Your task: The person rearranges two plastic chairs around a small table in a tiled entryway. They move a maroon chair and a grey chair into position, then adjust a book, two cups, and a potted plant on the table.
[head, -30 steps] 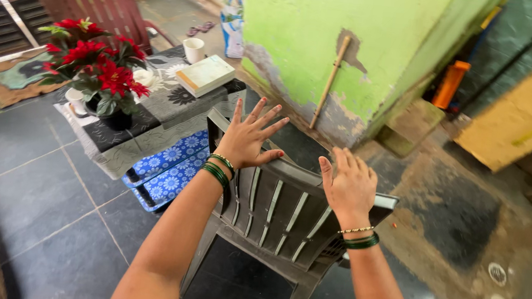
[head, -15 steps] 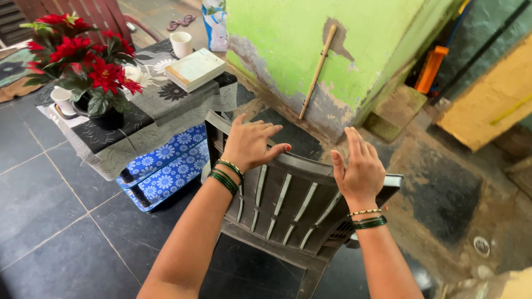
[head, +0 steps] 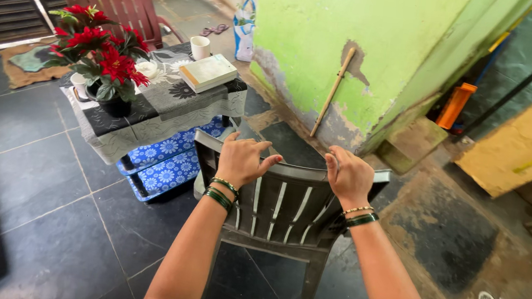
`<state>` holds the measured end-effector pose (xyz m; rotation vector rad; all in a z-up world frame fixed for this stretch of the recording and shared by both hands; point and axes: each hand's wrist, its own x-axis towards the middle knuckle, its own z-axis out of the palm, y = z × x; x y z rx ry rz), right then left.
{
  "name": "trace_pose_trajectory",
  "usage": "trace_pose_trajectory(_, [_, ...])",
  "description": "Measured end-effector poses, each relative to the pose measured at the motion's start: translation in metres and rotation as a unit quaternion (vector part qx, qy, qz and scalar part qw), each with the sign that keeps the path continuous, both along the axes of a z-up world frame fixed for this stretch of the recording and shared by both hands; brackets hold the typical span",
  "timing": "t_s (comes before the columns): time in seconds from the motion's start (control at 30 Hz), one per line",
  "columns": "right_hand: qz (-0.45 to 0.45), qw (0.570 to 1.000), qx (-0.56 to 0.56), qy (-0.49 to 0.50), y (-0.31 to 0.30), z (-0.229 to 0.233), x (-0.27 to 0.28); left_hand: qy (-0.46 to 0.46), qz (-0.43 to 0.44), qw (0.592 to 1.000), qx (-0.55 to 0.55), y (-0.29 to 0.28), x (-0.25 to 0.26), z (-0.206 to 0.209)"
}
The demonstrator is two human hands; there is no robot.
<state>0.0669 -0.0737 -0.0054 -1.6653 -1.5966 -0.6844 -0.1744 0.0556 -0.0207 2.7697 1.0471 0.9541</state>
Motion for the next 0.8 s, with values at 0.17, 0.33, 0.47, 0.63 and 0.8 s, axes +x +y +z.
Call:
trace_pose_trajectory(0.17, [0.036,0.999,-0.025,-0.027,0.014,0.003,0.022,-0.020,0.055,0.998,0.001,-0.011,0.012,-0.008])
trace_pose_trajectory(0.33, [0.075,0.996,-0.054,-0.013,0.028,0.005,0.044,-0.060,0.083,0.994,0.026,-0.019,0.025,-0.014])
trace_pose_trajectory(0.47, [0.110,0.992,-0.065,-0.005,0.039,0.005,0.063,-0.055,0.104,0.992,0.040,-0.021,0.039,-0.010])
trace_pose_trajectory(0.63, [0.082,0.991,-0.108,-0.016,0.065,-0.004,0.101,-0.078,0.105,0.991,0.036,-0.012,0.067,-0.007])
trace_pose_trajectory(0.8, [0.165,0.984,-0.059,-0.005,0.088,-0.019,0.150,-0.049,0.141,0.988,0.036,0.001,0.114,-0.008])
